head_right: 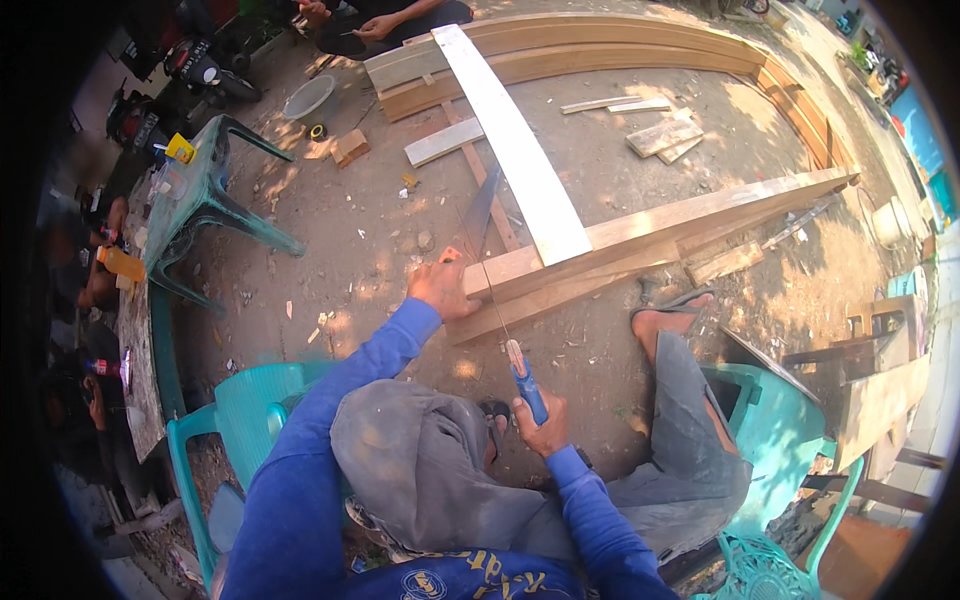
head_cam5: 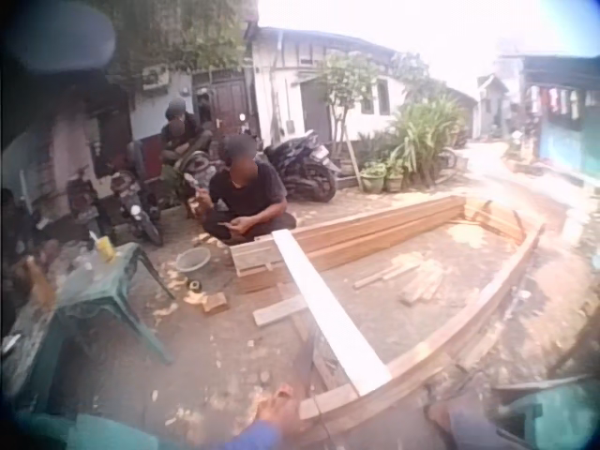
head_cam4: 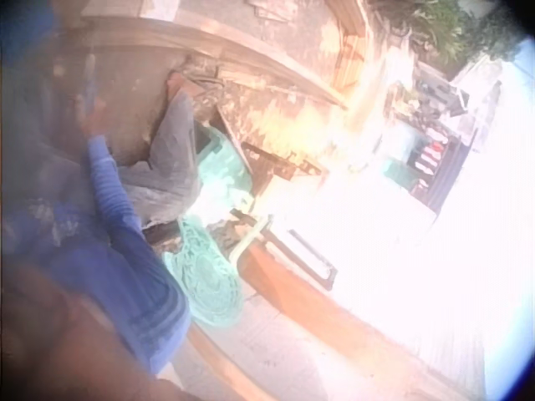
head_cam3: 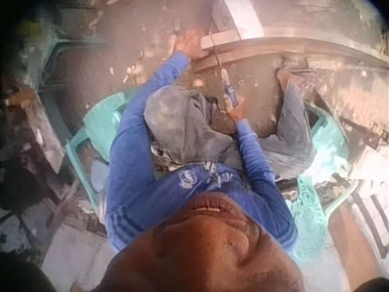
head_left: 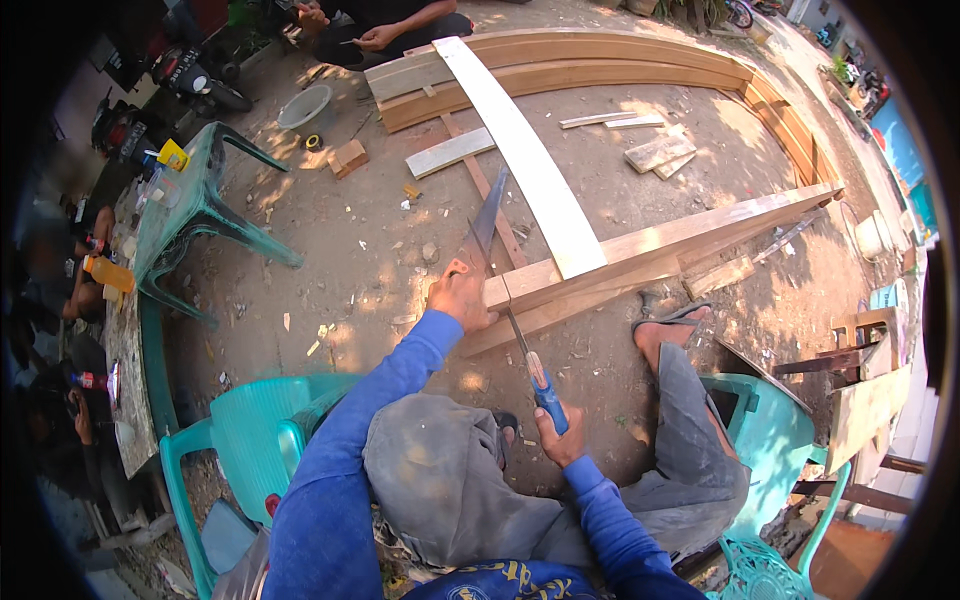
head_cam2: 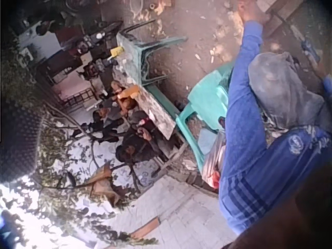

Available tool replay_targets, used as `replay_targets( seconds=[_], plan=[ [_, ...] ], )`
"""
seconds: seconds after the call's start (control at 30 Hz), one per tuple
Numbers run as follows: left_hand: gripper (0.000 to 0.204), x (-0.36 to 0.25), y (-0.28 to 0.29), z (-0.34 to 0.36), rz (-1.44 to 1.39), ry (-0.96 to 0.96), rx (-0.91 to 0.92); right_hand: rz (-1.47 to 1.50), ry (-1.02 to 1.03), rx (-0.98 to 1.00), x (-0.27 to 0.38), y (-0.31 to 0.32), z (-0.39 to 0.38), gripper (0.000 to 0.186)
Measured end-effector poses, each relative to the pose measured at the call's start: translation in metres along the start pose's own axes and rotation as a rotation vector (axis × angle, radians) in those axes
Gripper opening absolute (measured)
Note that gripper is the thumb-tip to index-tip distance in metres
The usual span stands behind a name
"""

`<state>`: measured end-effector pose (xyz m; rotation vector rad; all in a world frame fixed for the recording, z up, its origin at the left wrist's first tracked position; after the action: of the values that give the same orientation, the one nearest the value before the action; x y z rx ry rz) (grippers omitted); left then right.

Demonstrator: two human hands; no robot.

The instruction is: The person saws a wooden beam by hand while it is supported on a larger frame, then adjusts the position of the wood and uses a hammer to drive a nail into a wooden joint.

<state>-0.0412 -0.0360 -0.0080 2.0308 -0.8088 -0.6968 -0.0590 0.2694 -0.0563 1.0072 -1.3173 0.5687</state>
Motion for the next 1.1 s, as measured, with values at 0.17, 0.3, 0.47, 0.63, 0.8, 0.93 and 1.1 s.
replay_targets(
  seconds=[0.17, 0.3, 0.47, 0.63, 0.8, 0.93, 1.1],
  plan=[
    [0.072, -0.007, -0.004, -0.015, -0.032, 0.000, -0.039, -0.014, 0.037, -0.018, -0.042, -0.008, -0.016, 0.026],
    [0.072, -0.011, -0.014, -0.011, 0.002, -0.031, -0.044, -0.046, 0.102, -0.098, -0.029, -0.008, -0.022, 0.027],
    [0.070, 0.003, -0.012, -0.008, 0.005, 0.005, -0.030, 0.076, -0.283, 0.013, 0.097, 0.025, -0.016, 0.027],
    [0.070, 0.002, -0.015, 0.007, -0.028, 0.021, 0.004, 0.000, -0.415, 0.003, 0.116, 0.055, -0.142, 0.026],
    [0.070, 0.015, -0.023, -0.001, 0.011, 0.049, -0.067, -0.029, -0.277, 0.008, 0.095, 0.029, -0.040, 0.036],
    [0.069, 0.004, -0.017, 0.002, 0.008, 0.058, 0.015, -0.007, -0.207, -0.033, 0.047, 0.001, 0.043, 0.039],
    [0.070, -0.009, -0.004, -0.007, -0.016, 0.004, -0.037, 0.023, 0.061, -0.069, -0.048, -0.012, 0.011, 0.034]
  ],
)
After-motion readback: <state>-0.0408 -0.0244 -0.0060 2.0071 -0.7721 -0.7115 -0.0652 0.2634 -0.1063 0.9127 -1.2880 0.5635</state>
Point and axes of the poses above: each hand's wrist, its own z-axis towards the middle knuckle, its own y-axis out of the back of the hand, x = y × z, the point moved 4 cm from there along z, towards the middle knuckle, and after that the axes turned 12 degrees about x, right-handed, at the moved point
